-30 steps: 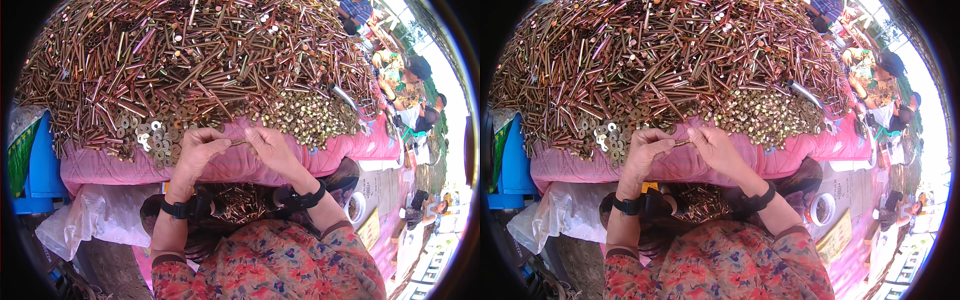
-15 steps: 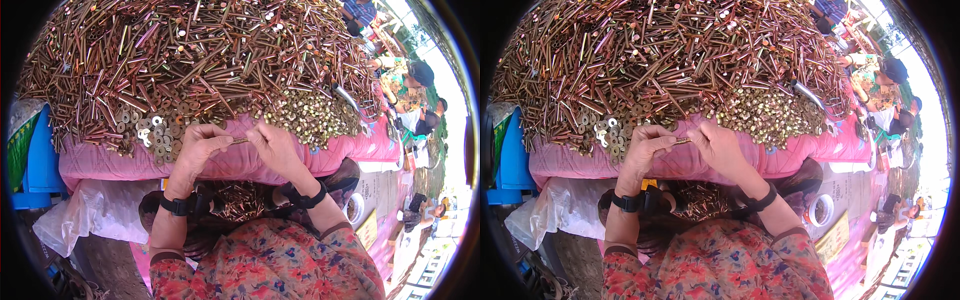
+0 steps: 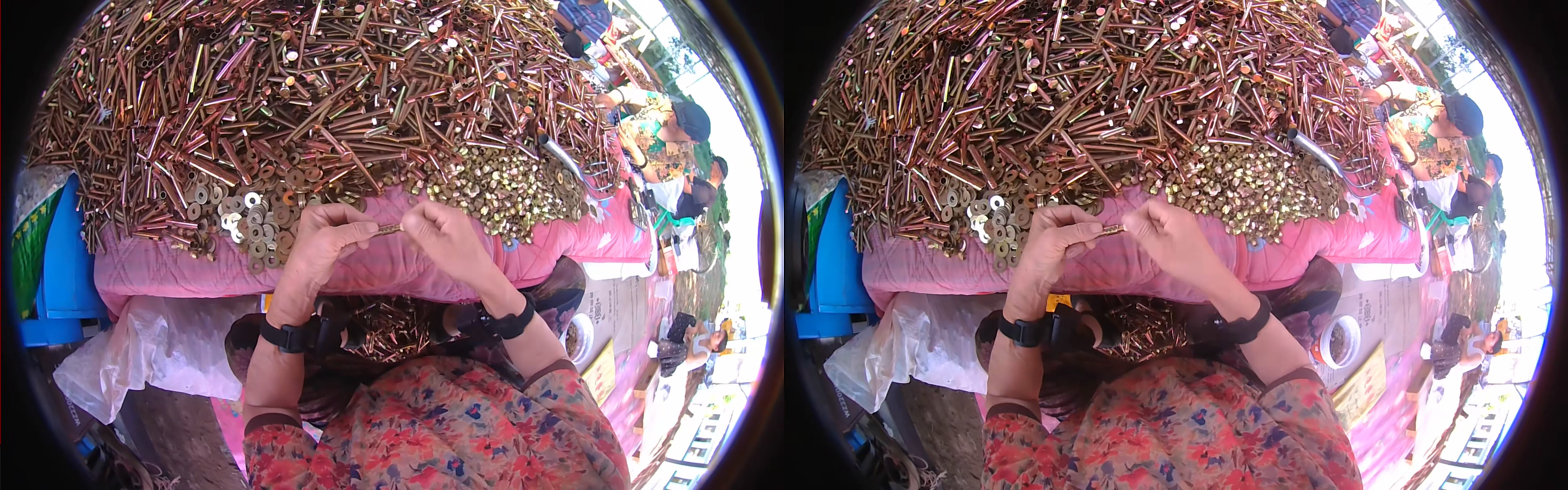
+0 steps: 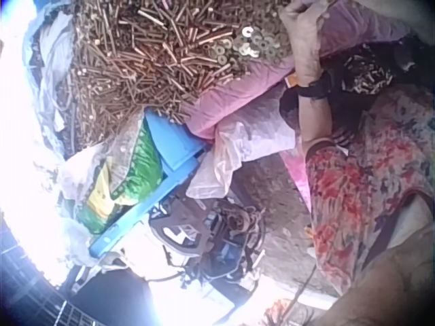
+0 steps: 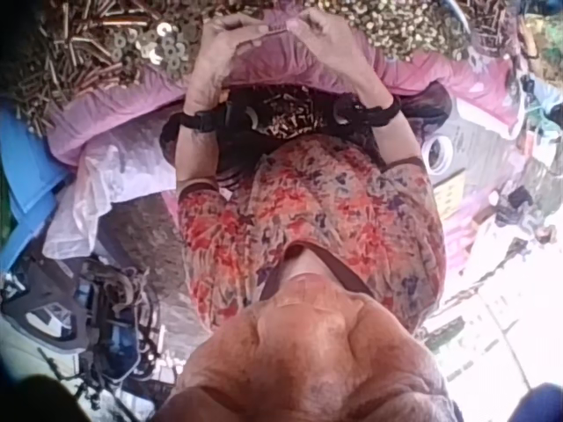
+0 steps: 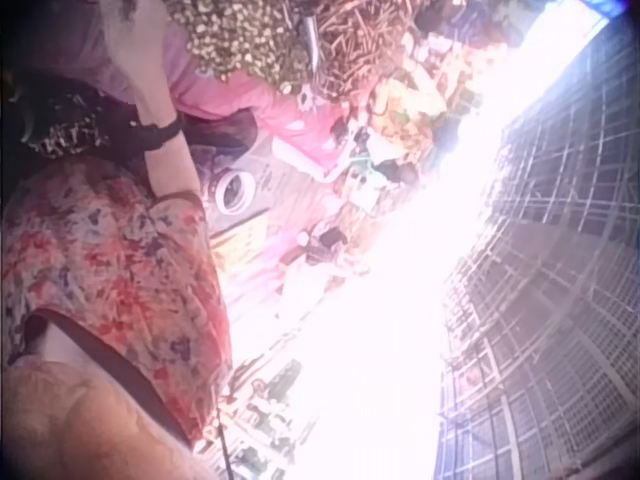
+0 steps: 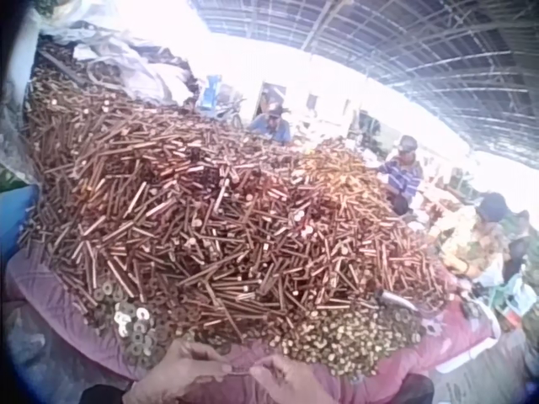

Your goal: The person is assembling long metal bolts by sliding washers onto the shaft and placing the assembled parts into a pile.

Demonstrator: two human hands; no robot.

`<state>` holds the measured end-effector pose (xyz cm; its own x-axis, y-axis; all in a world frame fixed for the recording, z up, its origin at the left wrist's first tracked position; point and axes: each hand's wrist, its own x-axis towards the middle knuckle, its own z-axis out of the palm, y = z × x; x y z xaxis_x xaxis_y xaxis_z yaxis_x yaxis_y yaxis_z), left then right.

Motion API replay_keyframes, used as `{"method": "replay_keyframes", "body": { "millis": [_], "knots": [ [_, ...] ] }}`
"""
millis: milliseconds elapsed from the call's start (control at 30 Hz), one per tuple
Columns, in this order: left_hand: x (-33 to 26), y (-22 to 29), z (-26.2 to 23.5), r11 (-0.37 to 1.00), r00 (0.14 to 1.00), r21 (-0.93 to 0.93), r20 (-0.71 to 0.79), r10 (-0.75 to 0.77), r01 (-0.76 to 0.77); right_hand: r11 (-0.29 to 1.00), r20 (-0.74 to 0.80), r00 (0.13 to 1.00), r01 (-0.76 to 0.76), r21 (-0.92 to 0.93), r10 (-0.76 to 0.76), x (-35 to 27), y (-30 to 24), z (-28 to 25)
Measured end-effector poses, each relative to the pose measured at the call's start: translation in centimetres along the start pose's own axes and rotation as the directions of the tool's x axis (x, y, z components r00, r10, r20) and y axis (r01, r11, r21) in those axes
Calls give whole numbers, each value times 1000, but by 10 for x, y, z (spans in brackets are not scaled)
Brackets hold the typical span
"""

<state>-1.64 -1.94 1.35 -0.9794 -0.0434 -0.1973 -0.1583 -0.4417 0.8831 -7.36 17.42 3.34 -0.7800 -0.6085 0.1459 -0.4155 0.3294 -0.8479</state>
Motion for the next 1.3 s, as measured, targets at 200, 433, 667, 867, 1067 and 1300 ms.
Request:
{"method": "replay_keyframes", "body": {
  "millis": [200,433,667,867,1067,1300],
  "knots": [
    [2,-1,-1,999,998,46,52,-26,24,997,34,998,-57,54,55,0,2,-3],
    [25,-7,21,801,978,573,6,209,-175,994,-54,992,-109,25,110,5,24,-11],
    [77,-10,23,340,750,940,-210,628,-22,999,-167,985,-43,27,47,0,30,0],
    [77,-12,16,543,764,834,-285,578,-100,998,-171,984,-54,-30,48,-1,29,-2],
    [38,35,-9,978,901,86,-380,210,-191,985,-156,987,11,-173,-38,31,28,16],
    [13,36,-45,956,886,-181,-446,128,-229,782,17,919,346,-519,-395,86,9,69]
  ]
}}
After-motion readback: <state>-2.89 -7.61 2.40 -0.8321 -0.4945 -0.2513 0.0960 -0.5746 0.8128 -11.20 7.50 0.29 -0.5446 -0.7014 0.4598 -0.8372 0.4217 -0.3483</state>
